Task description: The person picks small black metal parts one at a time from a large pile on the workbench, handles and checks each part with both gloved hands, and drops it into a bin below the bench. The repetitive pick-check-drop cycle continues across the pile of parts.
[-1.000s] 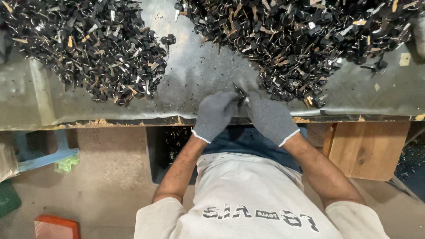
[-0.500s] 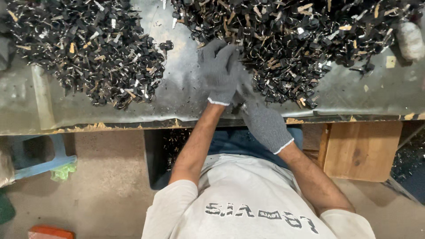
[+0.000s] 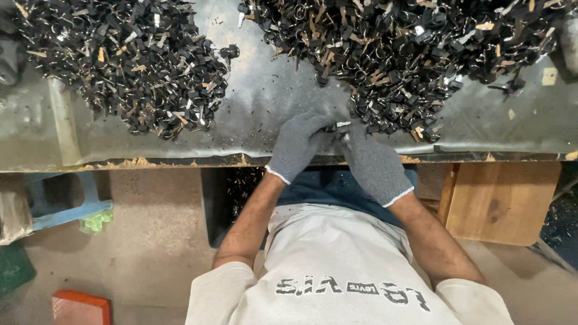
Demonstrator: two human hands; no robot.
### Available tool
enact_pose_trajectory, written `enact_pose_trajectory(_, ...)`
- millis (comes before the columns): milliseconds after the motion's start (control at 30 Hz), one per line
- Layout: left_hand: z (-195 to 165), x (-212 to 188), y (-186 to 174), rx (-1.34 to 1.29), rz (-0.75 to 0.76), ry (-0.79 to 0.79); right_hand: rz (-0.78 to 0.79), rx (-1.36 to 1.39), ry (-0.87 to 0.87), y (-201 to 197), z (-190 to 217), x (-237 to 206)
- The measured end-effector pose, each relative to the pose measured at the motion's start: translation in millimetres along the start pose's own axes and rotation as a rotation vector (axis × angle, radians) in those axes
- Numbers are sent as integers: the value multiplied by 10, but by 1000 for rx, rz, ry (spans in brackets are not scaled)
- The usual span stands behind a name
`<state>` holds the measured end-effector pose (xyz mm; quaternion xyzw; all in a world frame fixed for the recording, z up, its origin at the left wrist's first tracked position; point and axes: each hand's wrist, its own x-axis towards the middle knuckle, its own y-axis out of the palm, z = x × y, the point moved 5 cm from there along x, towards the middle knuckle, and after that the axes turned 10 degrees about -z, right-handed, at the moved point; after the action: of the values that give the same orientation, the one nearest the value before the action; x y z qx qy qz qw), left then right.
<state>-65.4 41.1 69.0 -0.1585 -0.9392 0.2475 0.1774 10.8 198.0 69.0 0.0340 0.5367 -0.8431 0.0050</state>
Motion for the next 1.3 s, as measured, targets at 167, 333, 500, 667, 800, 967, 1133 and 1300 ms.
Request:
enact_pose_trajectory(167,-24,32,-22,-98,44,-14,72,80,-126,158,-22,-163)
enact_pose_trajectory(333,-185,12,101,-88,67,54,183,9,-280,362,-86,-171)
enact_pose_trajectory(500,-118,35,95,289,-45,156,-106,18,16,125,-201,-10)
enact_pose_trajectory(667,221,-55,127,295,2,-254,-194,114,-186,52,40,54)
enact_pose_trajectory(800,155,-115,168,317,-81,78,-26,37,-56,253,41,145)
enact_pose_trajectory(967,266,-143,287,397,35,148,-131,-73,-126,223,114,183)
enact_pose_trajectory(1133,288,-151,221,336,-19,167,57,70,-125,107,-48,300)
enact_pose_trajectory(1300,220,-159,230,356,-27,224,-43,-193,-56,197,20,275)
